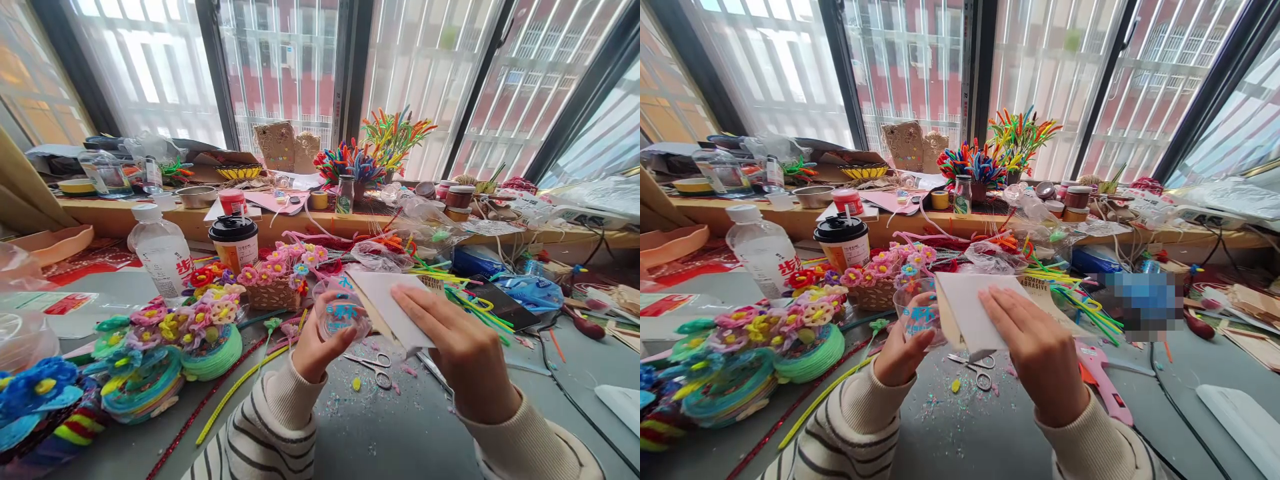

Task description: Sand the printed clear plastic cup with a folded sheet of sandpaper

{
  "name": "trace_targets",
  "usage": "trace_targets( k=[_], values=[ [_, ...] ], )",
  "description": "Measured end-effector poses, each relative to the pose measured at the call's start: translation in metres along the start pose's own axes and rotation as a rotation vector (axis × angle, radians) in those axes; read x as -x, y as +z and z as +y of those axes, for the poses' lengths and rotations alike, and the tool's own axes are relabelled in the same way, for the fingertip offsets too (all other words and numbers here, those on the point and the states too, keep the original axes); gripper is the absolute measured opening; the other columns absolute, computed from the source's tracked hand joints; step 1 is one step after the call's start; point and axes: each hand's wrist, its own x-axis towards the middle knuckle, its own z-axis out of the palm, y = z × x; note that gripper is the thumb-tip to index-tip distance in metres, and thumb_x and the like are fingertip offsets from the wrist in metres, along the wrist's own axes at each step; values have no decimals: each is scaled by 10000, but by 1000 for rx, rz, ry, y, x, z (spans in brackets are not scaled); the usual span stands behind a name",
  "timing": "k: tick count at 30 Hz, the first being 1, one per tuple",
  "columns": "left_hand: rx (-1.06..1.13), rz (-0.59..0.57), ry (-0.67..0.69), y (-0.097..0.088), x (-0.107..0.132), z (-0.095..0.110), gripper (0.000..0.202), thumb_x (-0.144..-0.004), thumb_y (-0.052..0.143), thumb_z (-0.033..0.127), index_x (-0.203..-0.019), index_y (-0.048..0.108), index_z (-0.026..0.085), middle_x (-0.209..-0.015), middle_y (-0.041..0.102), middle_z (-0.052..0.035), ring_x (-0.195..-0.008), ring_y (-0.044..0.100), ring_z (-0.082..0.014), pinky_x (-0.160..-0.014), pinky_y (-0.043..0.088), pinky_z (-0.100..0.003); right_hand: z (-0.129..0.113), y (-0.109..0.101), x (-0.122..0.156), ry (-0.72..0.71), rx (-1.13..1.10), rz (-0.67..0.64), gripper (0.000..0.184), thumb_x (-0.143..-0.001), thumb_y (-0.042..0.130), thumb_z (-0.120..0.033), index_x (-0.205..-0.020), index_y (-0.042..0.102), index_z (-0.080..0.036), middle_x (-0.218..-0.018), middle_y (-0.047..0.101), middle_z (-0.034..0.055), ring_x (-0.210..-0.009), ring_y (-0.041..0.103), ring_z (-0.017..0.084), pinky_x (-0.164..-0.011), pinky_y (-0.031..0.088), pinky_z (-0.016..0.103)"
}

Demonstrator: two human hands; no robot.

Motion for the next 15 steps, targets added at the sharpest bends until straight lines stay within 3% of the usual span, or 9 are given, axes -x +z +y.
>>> trace_targets(
  k=[3, 7, 9, 11, 15],
  values=[
    [23, 43, -30, 1, 0, -3, 542, -526, 772, 364, -966, 495, 208, -822, 682, -23, -784, 630, -180, -780, 456, -333, 0, 4, 3, 104, 53, 52, 453, -775, 388, 26, -1150, 556, -165, -1083, 639, 52, -979, 600, 158, -837, 489, 266],
    [21, 42, -31, 1, 1, -3, 525, -514, 776, 361, -937, 510, 203, -814, 674, -30, -761, 629, -185, -749, 472, -332, -1, 7, 3, -9, -76, 56, 427, -781, 440, -20, -1173, 537, -157, -1137, 611, 65, -1079, 549, 178, -912, 460, 298],
    [30, 25, -36, 2, 2, -2, 554, -504, 780, 362, -956, 501, 205, -824, 676, -41, -760, 631, -198, -754, 477, -360, 0, 8, 3, 57, -9, 22, 446, -766, 387, 23, -1133, 569, -154, -1075, 643, 58, -973, 607, 156, -825, 500, 254],
    [37, 55, -39, 3, 3, -1, 549, -517, 773, 357, -967, 498, 202, -834, 674, -45, -766, 631, -199, -790, 469, -384, 1, 8, 3, 117, 8, 46, 456, -760, 391, 26, -1144, 561, -149, -1095, 633, 67, -993, 598, 168, -842, 495, 276],
    [59, 82, -50, 5, 4, 2, 526, -520, 772, 348, -950, 514, 187, -823, 662, -45, -764, 631, -208, -768, 486, -393, 0, 9, 2, 14, -120, 45, 411, -770, 444, -9, -1136, 565, -150, -1123, 618, 66, -1050, 567, 174, -893, 473, 295]
  ],
)
